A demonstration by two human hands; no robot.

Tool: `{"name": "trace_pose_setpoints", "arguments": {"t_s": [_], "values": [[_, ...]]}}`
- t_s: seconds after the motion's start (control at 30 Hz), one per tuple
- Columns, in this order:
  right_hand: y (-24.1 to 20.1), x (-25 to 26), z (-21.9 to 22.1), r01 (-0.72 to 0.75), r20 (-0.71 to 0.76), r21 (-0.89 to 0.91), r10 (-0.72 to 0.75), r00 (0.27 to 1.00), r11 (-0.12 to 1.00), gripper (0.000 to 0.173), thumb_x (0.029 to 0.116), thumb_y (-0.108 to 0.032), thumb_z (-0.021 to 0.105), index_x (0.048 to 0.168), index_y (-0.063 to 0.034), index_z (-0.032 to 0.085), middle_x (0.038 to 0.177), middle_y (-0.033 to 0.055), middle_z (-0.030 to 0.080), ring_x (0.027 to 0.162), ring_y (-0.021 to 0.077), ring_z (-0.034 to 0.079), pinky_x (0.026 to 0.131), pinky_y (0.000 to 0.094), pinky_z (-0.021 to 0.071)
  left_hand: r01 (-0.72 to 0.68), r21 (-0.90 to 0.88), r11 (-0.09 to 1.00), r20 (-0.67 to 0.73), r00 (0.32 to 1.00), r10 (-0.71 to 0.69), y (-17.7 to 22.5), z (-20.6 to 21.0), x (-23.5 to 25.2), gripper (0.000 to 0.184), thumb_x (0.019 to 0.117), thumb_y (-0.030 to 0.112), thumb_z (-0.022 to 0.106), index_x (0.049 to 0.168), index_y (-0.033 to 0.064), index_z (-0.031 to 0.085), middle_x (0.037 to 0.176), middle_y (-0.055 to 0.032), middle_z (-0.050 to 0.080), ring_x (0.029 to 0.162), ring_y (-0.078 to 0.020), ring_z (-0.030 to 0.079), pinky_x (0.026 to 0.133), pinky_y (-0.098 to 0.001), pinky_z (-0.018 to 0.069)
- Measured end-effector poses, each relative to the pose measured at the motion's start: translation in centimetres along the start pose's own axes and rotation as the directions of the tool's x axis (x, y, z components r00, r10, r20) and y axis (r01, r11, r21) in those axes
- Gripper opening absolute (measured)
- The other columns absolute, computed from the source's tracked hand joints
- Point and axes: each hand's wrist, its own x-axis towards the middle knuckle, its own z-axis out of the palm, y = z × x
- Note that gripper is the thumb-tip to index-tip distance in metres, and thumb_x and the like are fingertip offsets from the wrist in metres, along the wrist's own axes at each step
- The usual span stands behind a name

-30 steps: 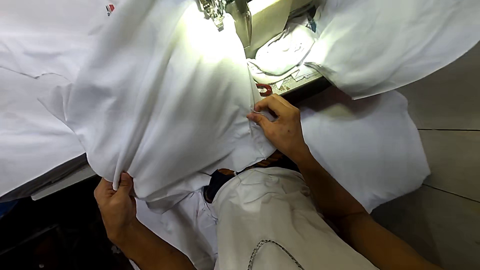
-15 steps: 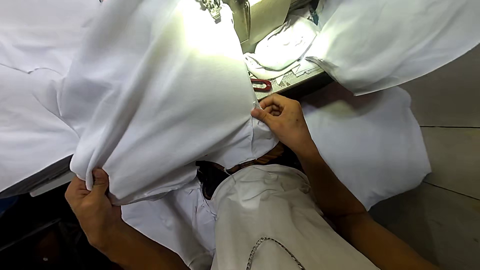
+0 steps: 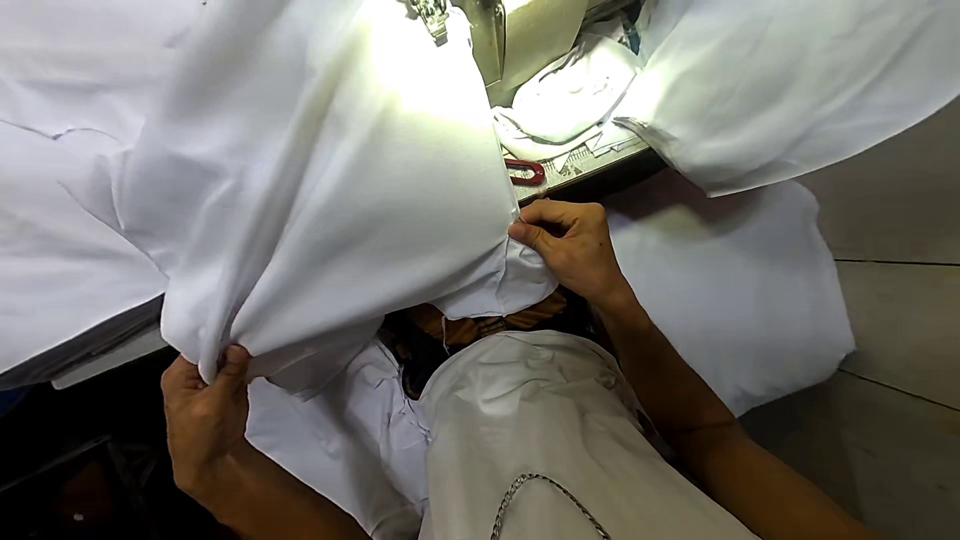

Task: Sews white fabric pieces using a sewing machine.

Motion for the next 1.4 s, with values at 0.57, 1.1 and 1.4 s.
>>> {"name": "trace_pose_setpoints", "arguments": {"t_s": [0.57, 1.1, 1.4], "values": [[0.8, 1.0, 0.1, -0.061, -0.017, 0.088, 0.062, 0.998, 0.994, 0.006, 0.0926, -0.01, 0.074, 0.095, -0.0047, 0.075, 0.084, -0.0016, 0.073, 0.072, 0.0013, 0.067, 0.066, 0.0179, 0.0576, 0.05, 0.067, 0.997, -0.282, 0.959, -0.029, -0.8, 4.5, 0.7, 0.009, 0.0976, 0.006, 0.056, 0.105, 0.0079, 0.061, 0.088, 0.0141, 0.068, 0.084, 0.0055, 0.067, 0.08, -0.017, 0.0575], [-2.0, 7.7, -0.1, 0.038, -0.014, 0.06, -0.037, 0.999, 0.997, 0.012, 0.1009, -0.015, 0.066, 0.097, -0.005, 0.071, 0.075, -0.0003, 0.065, 0.059, 0.0019, 0.056, 0.052, 0.0159, 0.047, -0.084, 0.189, 0.978, -0.293, 0.946, 0.138, 3.7, 2.1, 7.2, 0.012, 0.1024, 0.018, 0.059, 0.114, 0.0161, 0.062, 0.099, 0.0155, 0.066, 0.09, 0.005, 0.064, 0.083, -0.021, 0.0562], [-2.2, 11.2, -0.5, 0.072, -0.03, 0.018, -0.071, 0.997, 0.997, 0.015, 0.0991, -0.018, 0.068, 0.092, -0.0062, 0.074, 0.074, -0.0031, 0.068, 0.063, -0.001, 0.06, 0.059, 0.0168, 0.05, -0.182, 0.223, 0.958, -0.244, 0.941, 0.235, 6.4, 0.0, 11.8, 0.018, 0.1021, 0.025, 0.062, 0.119, 0.0185, 0.061, 0.106, 0.0169, 0.066, 0.098, 0.0048, 0.065, 0.092, -0.0217, 0.0556]]}}
